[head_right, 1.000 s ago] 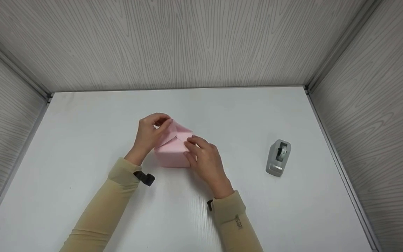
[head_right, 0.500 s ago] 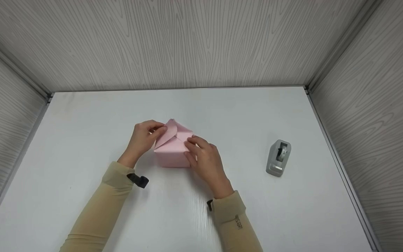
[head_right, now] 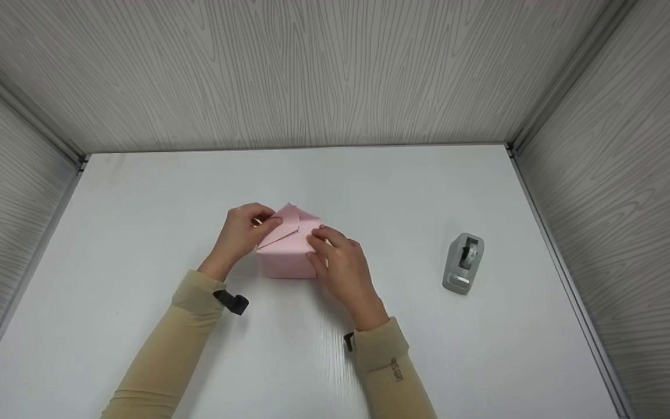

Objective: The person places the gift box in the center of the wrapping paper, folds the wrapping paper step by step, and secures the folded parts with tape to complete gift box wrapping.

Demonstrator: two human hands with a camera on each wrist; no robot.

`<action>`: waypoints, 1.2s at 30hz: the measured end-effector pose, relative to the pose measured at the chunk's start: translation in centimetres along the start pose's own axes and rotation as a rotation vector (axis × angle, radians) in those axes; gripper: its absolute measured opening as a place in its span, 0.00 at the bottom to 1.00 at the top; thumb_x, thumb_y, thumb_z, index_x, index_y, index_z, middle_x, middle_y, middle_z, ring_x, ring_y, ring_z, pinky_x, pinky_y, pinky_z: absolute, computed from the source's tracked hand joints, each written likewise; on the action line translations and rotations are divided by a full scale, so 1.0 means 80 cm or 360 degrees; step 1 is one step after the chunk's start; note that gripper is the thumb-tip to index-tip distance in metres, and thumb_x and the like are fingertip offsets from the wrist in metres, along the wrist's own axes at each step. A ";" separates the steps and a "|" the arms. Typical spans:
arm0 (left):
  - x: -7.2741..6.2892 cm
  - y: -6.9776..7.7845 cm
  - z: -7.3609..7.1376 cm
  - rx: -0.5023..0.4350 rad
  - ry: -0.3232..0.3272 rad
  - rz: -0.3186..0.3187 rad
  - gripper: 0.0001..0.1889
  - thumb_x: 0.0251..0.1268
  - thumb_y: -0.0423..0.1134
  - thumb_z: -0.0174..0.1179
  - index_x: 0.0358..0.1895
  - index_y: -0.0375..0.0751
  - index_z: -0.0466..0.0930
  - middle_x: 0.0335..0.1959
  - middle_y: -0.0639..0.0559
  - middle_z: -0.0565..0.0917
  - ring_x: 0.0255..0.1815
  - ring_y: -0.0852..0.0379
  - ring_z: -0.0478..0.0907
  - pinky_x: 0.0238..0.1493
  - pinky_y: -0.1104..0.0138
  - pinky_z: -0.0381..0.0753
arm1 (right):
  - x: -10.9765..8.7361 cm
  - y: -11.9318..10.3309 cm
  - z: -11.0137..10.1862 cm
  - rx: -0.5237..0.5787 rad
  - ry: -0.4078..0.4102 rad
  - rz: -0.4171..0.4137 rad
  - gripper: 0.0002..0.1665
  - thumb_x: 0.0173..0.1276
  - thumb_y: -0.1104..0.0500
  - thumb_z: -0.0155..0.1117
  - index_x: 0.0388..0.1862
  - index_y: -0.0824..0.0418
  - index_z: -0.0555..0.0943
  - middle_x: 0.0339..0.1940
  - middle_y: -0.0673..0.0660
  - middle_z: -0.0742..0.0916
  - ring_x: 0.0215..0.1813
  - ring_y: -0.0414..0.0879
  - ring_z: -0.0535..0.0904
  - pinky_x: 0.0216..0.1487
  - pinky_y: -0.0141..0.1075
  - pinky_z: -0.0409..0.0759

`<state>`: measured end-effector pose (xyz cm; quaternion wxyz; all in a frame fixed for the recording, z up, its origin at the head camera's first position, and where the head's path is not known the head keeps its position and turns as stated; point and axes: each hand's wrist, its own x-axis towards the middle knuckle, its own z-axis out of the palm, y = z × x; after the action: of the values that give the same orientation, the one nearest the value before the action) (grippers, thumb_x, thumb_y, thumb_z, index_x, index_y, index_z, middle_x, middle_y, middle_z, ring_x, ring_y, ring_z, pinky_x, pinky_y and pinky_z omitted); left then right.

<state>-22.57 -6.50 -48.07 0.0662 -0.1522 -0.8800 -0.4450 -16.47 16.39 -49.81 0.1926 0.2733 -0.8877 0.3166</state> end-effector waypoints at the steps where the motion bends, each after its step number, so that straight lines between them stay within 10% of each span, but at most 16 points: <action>1: 0.000 0.000 0.000 0.0003 0.0005 0.0004 0.08 0.65 0.40 0.66 0.39 0.38 0.87 0.32 0.51 0.84 0.35 0.56 0.77 0.37 0.63 0.76 | 0.000 0.000 0.000 0.0003 -0.0001 -0.0004 0.19 0.65 0.62 0.70 0.54 0.65 0.84 0.56 0.57 0.83 0.62 0.50 0.77 0.60 0.44 0.75; 24: -0.002 -0.004 -0.013 -0.0060 -0.0052 -0.0137 0.06 0.65 0.36 0.64 0.38 0.39 0.88 0.34 0.51 0.85 0.38 0.55 0.80 0.42 0.62 0.79 | 0.001 0.001 0.001 0.0028 0.0043 -0.0052 0.18 0.64 0.62 0.71 0.53 0.66 0.85 0.55 0.59 0.83 0.62 0.52 0.77 0.59 0.46 0.76; 36: 0.000 -0.004 -0.012 -0.0065 0.0028 0.0146 0.03 0.60 0.29 0.64 0.33 0.37 0.87 0.30 0.50 0.84 0.35 0.54 0.80 0.40 0.59 0.79 | -0.001 0.001 0.001 0.0023 0.0010 -0.0001 0.19 0.65 0.62 0.70 0.54 0.66 0.84 0.56 0.57 0.83 0.63 0.50 0.76 0.60 0.43 0.75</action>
<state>-22.67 -7.45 -47.80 0.0912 -0.1897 -0.8623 -0.4606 -16.46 16.41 -49.93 0.1935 0.2741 -0.8846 0.3238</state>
